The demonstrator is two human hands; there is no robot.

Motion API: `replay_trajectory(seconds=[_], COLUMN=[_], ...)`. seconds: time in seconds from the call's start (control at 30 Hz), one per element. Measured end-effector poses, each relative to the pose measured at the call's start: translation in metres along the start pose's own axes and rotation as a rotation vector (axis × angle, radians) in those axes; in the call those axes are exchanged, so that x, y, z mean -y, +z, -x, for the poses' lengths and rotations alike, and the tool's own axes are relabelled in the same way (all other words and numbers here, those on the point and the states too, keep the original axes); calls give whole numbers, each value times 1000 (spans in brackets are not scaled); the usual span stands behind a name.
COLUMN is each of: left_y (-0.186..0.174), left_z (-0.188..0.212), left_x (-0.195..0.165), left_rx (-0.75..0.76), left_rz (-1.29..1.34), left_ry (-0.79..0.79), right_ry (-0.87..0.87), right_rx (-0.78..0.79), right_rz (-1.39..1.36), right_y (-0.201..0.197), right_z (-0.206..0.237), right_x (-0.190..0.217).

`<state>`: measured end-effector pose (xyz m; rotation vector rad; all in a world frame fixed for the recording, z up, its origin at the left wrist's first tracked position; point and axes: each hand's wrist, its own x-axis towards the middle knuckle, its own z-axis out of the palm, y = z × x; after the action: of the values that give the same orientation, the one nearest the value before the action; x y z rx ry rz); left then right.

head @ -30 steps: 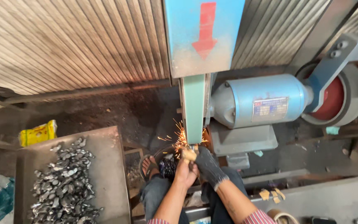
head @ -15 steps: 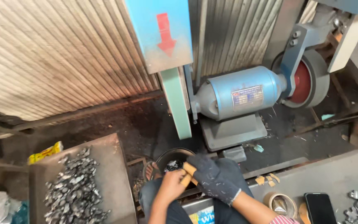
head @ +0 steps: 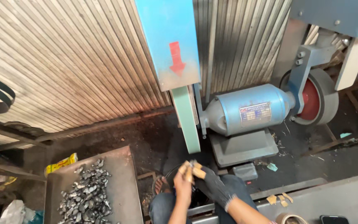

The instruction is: The person sits on the floor at a belt grinder and grinds small metal workpieces one at a time, holding each piece against the moving belt with both hands until sparks fly, then places the ground piece into a bucket and picks the next piece from a tray of finished parts.

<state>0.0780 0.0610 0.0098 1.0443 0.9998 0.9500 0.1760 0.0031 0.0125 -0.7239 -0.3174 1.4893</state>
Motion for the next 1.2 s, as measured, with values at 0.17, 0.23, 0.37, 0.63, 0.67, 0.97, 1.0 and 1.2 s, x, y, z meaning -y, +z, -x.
replay_trajectory(seconds=[0.17, 0.23, 0.37, 0.63, 0.67, 0.97, 1.0, 1.2], left_y=[3, -3, -19, -16, -13, 4, 3, -4], left_z=[-49, -53, -31, 6, 1, -44, -44, -40], left_x=[1, 6, 7, 3, 5, 22, 24, 23], left_rx=[-32, -74, -24, 372, 444, 285, 282, 283], left_rz=[332, 392, 338, -490, -362, -233, -261, -452], left_ry=[-204, -219, -57, -129, -181, -178, -258, 155], right_ry=[13, 8, -111, 152, 160, 0, 43, -126], right_rx=[-73, -52, 152, -235, -165, -468, -528, -600], right_rz=[9, 98, 720, 1001, 1015, 925, 972, 1136], right_y=[15, 20, 24, 6, 4, 7, 7, 10], right_z=[-28, -29, -17, 12, 10, -28, -30, -26], right_x=[5, 7, 13, 33, 35, 29, 28, 18])
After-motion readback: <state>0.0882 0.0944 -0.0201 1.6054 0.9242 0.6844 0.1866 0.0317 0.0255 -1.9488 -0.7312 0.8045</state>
